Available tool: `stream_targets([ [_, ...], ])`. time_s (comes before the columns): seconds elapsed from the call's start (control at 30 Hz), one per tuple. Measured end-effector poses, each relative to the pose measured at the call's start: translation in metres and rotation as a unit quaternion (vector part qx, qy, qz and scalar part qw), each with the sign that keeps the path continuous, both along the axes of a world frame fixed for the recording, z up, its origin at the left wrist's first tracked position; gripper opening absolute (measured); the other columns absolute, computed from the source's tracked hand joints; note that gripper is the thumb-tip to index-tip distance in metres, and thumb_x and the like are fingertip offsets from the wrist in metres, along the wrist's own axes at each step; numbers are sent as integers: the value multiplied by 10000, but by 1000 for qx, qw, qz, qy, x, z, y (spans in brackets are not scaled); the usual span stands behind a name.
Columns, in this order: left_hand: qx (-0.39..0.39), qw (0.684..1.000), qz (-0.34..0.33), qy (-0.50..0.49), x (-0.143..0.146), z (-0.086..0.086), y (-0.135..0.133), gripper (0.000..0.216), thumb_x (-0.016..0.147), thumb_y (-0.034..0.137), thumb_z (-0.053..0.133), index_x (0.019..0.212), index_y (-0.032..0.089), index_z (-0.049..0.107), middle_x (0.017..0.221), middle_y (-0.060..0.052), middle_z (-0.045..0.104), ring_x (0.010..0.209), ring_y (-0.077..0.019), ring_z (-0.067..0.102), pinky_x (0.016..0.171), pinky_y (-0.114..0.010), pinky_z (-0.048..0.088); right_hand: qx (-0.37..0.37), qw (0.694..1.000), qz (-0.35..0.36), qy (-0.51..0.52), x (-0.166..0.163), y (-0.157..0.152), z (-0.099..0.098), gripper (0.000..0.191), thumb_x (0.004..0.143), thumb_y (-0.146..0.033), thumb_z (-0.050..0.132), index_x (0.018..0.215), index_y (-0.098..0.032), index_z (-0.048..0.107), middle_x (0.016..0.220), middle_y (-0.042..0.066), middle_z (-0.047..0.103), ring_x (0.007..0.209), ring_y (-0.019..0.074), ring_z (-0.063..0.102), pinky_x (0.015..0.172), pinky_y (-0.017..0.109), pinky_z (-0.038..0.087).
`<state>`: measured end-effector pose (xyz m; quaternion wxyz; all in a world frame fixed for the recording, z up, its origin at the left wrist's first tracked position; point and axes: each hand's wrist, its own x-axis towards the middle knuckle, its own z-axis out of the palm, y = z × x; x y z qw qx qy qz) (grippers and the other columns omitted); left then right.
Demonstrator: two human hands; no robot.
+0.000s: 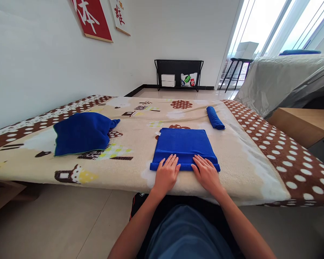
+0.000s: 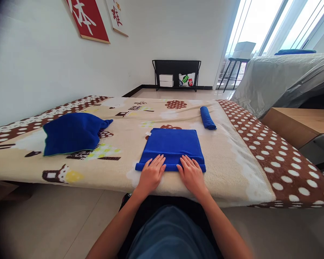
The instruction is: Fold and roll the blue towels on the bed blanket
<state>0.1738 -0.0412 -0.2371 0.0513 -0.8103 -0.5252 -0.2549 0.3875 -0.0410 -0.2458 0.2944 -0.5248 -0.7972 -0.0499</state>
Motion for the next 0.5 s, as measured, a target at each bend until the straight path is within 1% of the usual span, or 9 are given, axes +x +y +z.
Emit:
stream_targets([
  [0.1,0,998,59,3,-31,1,2,434,1052,340,345,1377,192,592,1440,-102,585,1375,-276,518,1110,-527,415,-3,998,-57,-4,28,2,-3,427,1063,-378,371,1348,-175,615,1402,99,603,1345,243,536,1128,469,405],
  [0.17,7,995,94,5,-44,2,2,436,1050,331,341,1369,182,598,1432,-119,589,1371,-296,522,1128,-572,381,3,996,-85,-11,38,3,-4,425,1062,-364,368,1331,-160,626,1397,116,603,1345,264,536,1131,492,398],
  [0.2,16,994,107,7,-46,2,2,436,1048,324,342,1359,170,606,1417,-135,600,1364,-307,528,1143,-596,352,9,996,-89,-14,38,3,-4,419,1060,-348,369,1317,-151,635,1388,129,608,1344,273,536,1141,508,383],
  [0.27,34,993,114,13,-39,3,2,436,1041,301,342,1340,145,619,1373,-167,630,1340,-322,550,1167,-621,306,21,997,-76,-18,28,2,-1,401,1055,-309,372,1289,-141,652,1362,145,625,1340,279,540,1166,531,345],
  [0.3,39,994,102,15,-31,3,2,436,1038,288,342,1339,137,619,1360,-172,639,1330,-318,561,1172,-610,308,21,998,-55,-19,19,1,1,393,1053,-292,373,1282,-143,656,1353,142,632,1336,272,544,1174,524,338],
  [0.33,38,996,75,18,-20,4,2,436,1034,276,343,1347,135,612,1361,-168,641,1324,-305,567,1171,-580,331,15,999,-26,-18,8,1,2,389,1051,-277,372,1286,-149,654,1353,133,634,1334,257,547,1176,503,346],
  [0.43,7,999,-37,21,14,5,4,455,1017,218,339,1413,148,551,1432,-127,594,1350,-242,548,1142,-464,411,-19,998,64,-14,-24,3,6,399,1036,-219,368,1343,-166,618,1395,96,609,1347,210,536,1159,428,393],
  [0.47,-6,998,-58,20,22,6,6,464,1011,205,340,1429,153,535,1452,-117,577,1361,-230,537,1136,-447,420,-28,997,76,-10,-31,5,6,409,1028,-202,371,1362,-170,605,1407,90,599,1353,201,531,1156,419,399],
  [0.5,-15,998,-60,17,27,6,8,465,1009,209,344,1432,161,532,1463,-112,567,1369,-232,527,1135,-452,420,-33,997,74,-5,-34,8,6,417,1020,-193,377,1374,-173,596,1417,87,591,1359,199,524,1157,421,399],
])
